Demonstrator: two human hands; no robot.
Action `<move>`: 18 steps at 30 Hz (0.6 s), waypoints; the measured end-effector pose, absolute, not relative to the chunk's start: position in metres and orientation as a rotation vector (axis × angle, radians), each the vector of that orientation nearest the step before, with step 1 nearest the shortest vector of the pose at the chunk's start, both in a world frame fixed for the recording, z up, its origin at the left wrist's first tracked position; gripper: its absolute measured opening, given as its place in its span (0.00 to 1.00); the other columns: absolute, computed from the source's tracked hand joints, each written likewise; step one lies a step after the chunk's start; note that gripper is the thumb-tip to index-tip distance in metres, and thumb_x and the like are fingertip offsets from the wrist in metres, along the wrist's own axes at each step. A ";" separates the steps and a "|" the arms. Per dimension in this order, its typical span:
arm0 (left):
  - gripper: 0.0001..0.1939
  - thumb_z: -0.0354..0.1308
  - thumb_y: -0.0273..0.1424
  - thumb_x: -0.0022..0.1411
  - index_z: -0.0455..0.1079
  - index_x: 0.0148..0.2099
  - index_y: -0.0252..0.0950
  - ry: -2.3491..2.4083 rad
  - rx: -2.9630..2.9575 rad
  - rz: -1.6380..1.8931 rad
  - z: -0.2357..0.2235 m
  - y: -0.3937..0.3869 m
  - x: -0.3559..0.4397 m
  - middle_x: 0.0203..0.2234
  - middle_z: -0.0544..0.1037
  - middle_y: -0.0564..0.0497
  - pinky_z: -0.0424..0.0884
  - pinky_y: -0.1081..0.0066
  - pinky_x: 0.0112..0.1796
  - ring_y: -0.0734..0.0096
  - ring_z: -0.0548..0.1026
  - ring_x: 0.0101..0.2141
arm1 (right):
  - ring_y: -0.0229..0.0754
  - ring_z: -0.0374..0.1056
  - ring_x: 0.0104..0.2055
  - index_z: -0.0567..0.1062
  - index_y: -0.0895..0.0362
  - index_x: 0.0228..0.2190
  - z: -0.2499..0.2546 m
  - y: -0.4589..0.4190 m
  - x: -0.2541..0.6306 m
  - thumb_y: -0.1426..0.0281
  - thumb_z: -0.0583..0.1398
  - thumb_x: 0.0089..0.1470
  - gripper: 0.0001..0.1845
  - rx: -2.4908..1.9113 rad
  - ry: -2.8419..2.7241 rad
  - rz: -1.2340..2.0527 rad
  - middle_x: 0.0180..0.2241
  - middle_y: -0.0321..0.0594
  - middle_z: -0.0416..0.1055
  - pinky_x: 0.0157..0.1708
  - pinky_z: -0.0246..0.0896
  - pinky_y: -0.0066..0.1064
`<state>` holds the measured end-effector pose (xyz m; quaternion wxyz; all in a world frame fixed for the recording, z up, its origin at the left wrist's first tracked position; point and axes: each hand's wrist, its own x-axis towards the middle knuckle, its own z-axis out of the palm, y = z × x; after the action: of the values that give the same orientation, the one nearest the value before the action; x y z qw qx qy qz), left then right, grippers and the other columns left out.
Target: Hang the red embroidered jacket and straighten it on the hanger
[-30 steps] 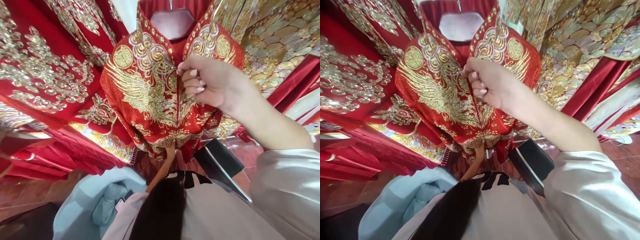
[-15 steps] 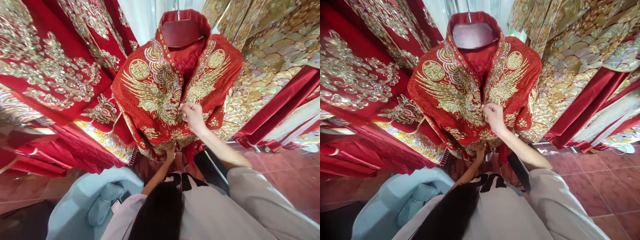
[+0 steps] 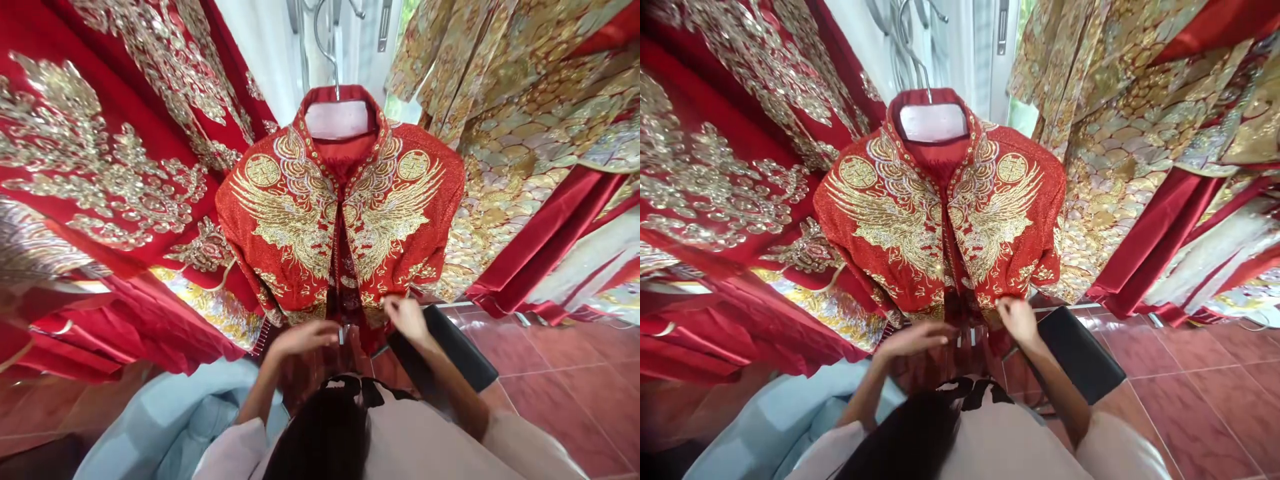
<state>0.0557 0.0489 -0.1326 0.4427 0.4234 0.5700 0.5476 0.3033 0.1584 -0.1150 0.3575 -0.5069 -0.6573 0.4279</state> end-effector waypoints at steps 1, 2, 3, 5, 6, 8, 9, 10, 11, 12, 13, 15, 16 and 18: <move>0.15 0.71 0.42 0.41 0.77 0.31 0.40 1.397 1.287 1.283 -0.103 0.052 0.045 0.27 0.79 0.47 0.75 0.62 0.34 0.59 0.77 0.30 | 0.43 0.69 0.31 0.77 0.54 0.25 -0.090 0.169 0.311 0.64 0.60 0.46 0.08 -1.241 -1.732 0.829 0.28 0.42 0.74 0.37 0.62 0.34; 0.14 0.64 0.45 0.51 0.77 0.35 0.41 1.489 1.485 1.422 -0.072 0.057 0.036 0.33 0.79 0.46 0.74 0.60 0.40 0.59 0.77 0.36 | 0.47 0.71 0.39 0.78 0.54 0.33 -0.064 0.181 0.316 0.62 0.59 0.49 0.12 -1.164 -1.720 0.531 0.37 0.45 0.75 0.44 0.62 0.38; 0.14 0.59 0.45 0.56 0.76 0.39 0.42 1.651 1.613 1.723 -0.044 0.063 0.028 0.37 0.78 0.46 0.70 0.57 0.48 0.58 0.76 0.43 | 0.50 0.69 0.46 0.76 0.54 0.41 -0.038 0.193 0.317 0.60 0.59 0.50 0.17 -1.099 -1.686 0.283 0.45 0.47 0.73 0.50 0.60 0.42; 0.24 0.62 0.44 0.53 0.71 0.50 0.40 2.015 1.752 2.174 0.004 0.079 0.016 0.51 0.72 0.45 0.54 0.52 0.61 0.55 0.64 0.57 | 0.56 0.56 0.61 0.68 0.55 0.54 0.006 0.218 0.314 0.56 0.61 0.48 0.32 -1.039 -1.681 -0.016 0.58 0.50 0.61 0.58 0.52 0.49; 0.32 0.65 0.45 0.50 0.66 0.56 0.38 2.171 1.789 2.198 0.022 0.088 0.012 0.58 0.65 0.44 0.45 0.52 0.63 0.53 0.55 0.62 | 0.58 0.48 0.65 0.64 0.56 0.57 0.022 0.232 0.310 0.53 0.62 0.47 0.38 -1.024 -1.691 -0.092 0.61 0.51 0.55 0.60 0.48 0.52; 0.42 0.66 0.46 0.48 0.59 0.61 0.35 2.347 1.784 2.144 0.043 0.105 0.004 0.64 0.55 0.42 0.41 0.53 0.64 0.52 0.47 0.65 | 0.58 0.41 0.68 0.59 0.56 0.60 0.042 0.260 0.303 0.50 0.61 0.47 0.43 -0.993 -1.740 -0.135 0.64 0.51 0.50 0.61 0.45 0.54; 0.41 0.65 0.47 0.50 0.58 0.61 0.34 2.376 1.768 2.110 0.048 0.114 -0.002 0.64 0.55 0.41 0.43 0.54 0.63 0.53 0.49 0.64 | 0.57 0.42 0.67 0.58 0.55 0.61 0.046 0.274 0.302 0.50 0.59 0.49 0.42 -0.966 -1.767 -0.115 0.64 0.50 0.50 0.61 0.46 0.53; 0.38 0.62 0.48 0.53 0.59 0.60 0.34 2.376 1.752 2.092 0.051 0.122 -0.009 0.62 0.58 0.41 0.47 0.56 0.63 0.53 0.53 0.63 | 0.55 0.46 0.67 0.59 0.54 0.61 0.048 0.288 0.303 0.50 0.58 0.51 0.40 -0.929 -1.785 -0.076 0.63 0.49 0.52 0.61 0.48 0.51; 0.33 0.59 0.48 0.56 0.62 0.58 0.35 2.362 1.740 2.085 0.053 0.129 -0.018 0.59 0.63 0.41 0.52 0.58 0.61 0.55 0.58 0.61 | 0.52 0.50 0.65 0.60 0.54 0.60 0.049 0.302 0.307 0.50 0.56 0.53 0.37 -0.883 -1.797 -0.021 0.62 0.48 0.55 0.60 0.50 0.49; 0.28 0.56 0.49 0.58 0.65 0.54 0.35 2.343 1.729 2.076 0.055 0.136 -0.029 0.55 0.67 0.41 0.56 0.59 0.59 0.56 0.63 0.57 | 0.51 0.55 0.63 0.63 0.54 0.58 0.049 0.315 0.312 0.51 0.55 0.54 0.34 -0.836 -1.799 0.043 0.60 0.47 0.60 0.59 0.53 0.46; 0.25 0.53 0.49 0.60 0.68 0.49 0.35 2.325 1.706 2.058 0.058 0.142 -0.042 0.49 0.72 0.42 0.59 0.60 0.57 0.57 0.67 0.54 | 0.49 0.60 0.59 0.66 0.55 0.56 0.049 0.327 0.318 0.51 0.54 0.56 0.32 -0.795 -1.793 0.113 0.56 0.48 0.64 0.57 0.57 0.44; 0.26 0.46 0.50 0.64 0.71 0.38 0.31 2.259 1.639 1.942 0.069 0.151 -0.066 0.36 0.75 0.45 0.63 0.57 0.52 0.60 0.73 0.45 | 0.47 0.69 0.49 0.73 0.60 0.48 0.052 0.349 0.331 0.51 0.51 0.58 0.29 -0.762 -1.775 0.266 0.45 0.50 0.72 0.49 0.63 0.39; 0.29 0.43 0.50 0.65 0.70 0.34 0.28 2.194 1.604 1.858 0.075 0.155 -0.075 0.31 0.74 0.47 0.64 0.56 0.50 0.63 0.73 0.42 | 0.44 0.71 0.44 0.75 0.62 0.44 0.054 0.358 0.334 0.51 0.49 0.59 0.29 -0.769 -1.769 0.335 0.40 0.50 0.74 0.44 0.65 0.36; 0.32 0.36 0.46 0.69 0.69 0.34 0.23 2.050 1.517 1.772 0.085 0.157 -0.081 0.29 0.73 0.49 0.64 0.52 0.48 0.67 0.73 0.39 | 0.38 0.71 0.38 0.76 0.63 0.38 0.058 0.369 0.335 0.55 0.44 0.63 0.30 -0.781 -1.788 0.380 0.35 0.51 0.74 0.39 0.64 0.30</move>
<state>-0.0813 0.1575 0.0854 0.0180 0.4884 0.6600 0.5705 0.3352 0.3691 0.0584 0.5454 -0.3293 -0.7540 0.1602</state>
